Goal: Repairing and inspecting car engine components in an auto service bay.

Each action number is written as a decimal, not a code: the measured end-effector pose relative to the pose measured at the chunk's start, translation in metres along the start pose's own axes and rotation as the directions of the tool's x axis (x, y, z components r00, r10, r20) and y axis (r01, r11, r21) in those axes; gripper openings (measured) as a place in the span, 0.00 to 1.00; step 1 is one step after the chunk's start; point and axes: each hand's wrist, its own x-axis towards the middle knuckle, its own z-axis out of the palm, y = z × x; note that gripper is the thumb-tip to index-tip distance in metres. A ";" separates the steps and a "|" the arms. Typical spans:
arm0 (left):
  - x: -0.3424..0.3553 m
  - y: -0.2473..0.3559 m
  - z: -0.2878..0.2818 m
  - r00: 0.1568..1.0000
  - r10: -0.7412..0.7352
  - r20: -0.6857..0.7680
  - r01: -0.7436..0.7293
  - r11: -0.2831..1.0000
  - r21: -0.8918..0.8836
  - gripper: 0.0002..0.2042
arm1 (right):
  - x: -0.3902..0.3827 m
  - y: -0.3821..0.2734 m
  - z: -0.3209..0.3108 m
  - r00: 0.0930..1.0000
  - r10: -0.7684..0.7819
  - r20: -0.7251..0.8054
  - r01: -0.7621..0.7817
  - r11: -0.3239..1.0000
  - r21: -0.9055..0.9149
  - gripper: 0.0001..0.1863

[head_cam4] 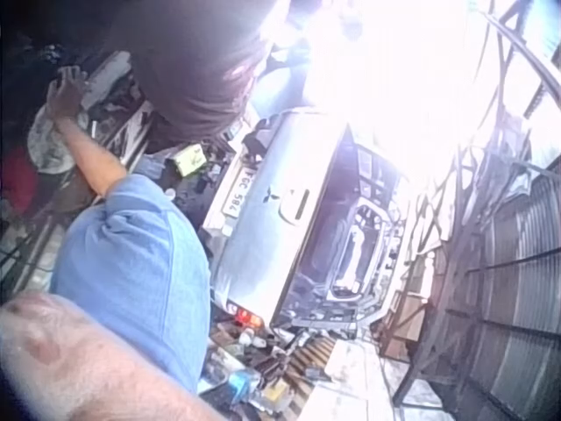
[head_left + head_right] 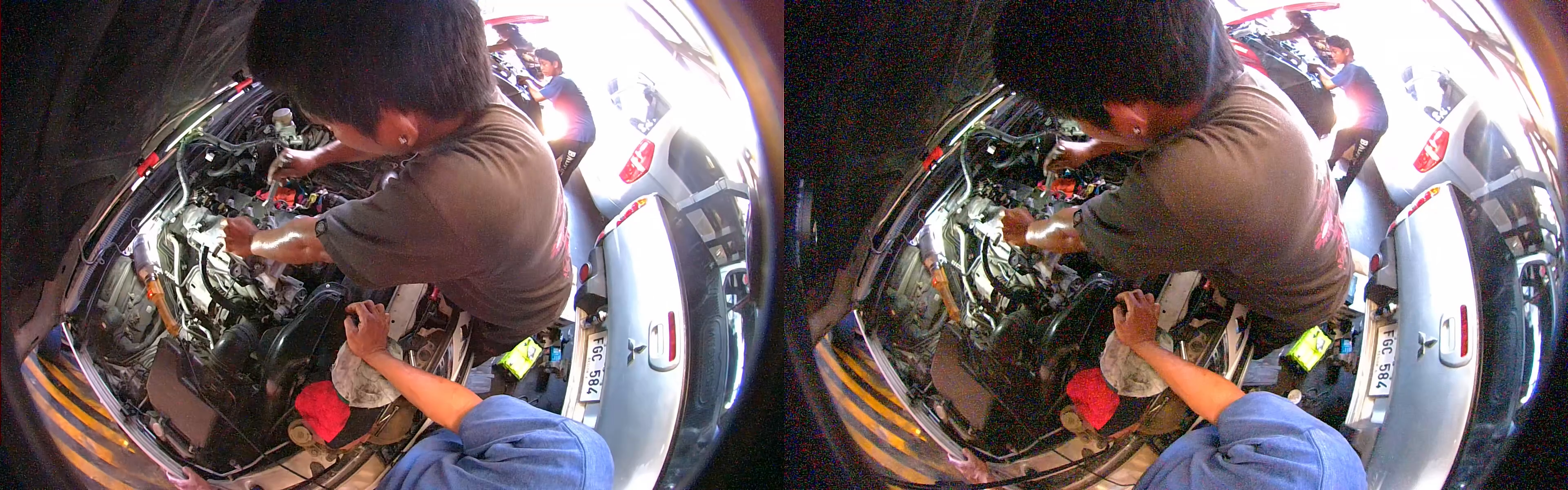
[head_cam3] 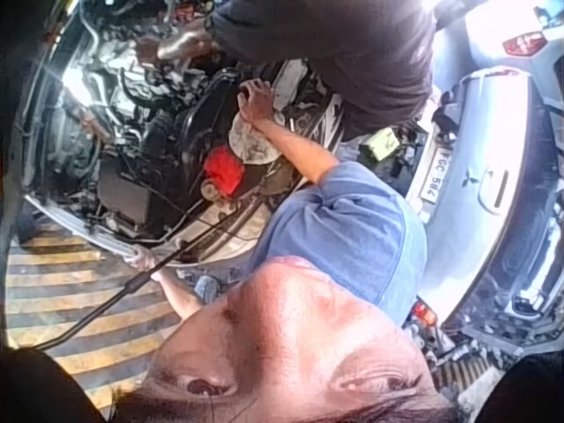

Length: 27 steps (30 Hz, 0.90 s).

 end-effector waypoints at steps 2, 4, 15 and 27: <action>-0.002 -0.001 0.006 0.962 0.181 -0.206 -0.164 0.981 0.100 0.32 | 0.000 0.000 0.001 1.000 -0.012 -0.029 0.013 1.000 0.005 0.09; -0.001 -0.001 0.007 0.999 0.038 -0.030 -0.041 0.994 -0.100 0.32 | 0.000 0.002 0.003 1.000 -0.006 -0.030 0.006 1.000 -0.002 0.09; -0.011 0.044 -0.044 0.897 -0.342 0.280 0.338 0.939 0.066 0.34 | 0.001 0.010 0.009 0.998 -0.056 -0.042 0.056 0.998 0.010 0.08; -0.012 0.055 -0.053 0.877 -0.380 0.293 0.389 0.921 0.031 0.34 | 0.000 0.011 0.009 0.997 -0.075 -0.018 0.075 0.997 -0.013 0.10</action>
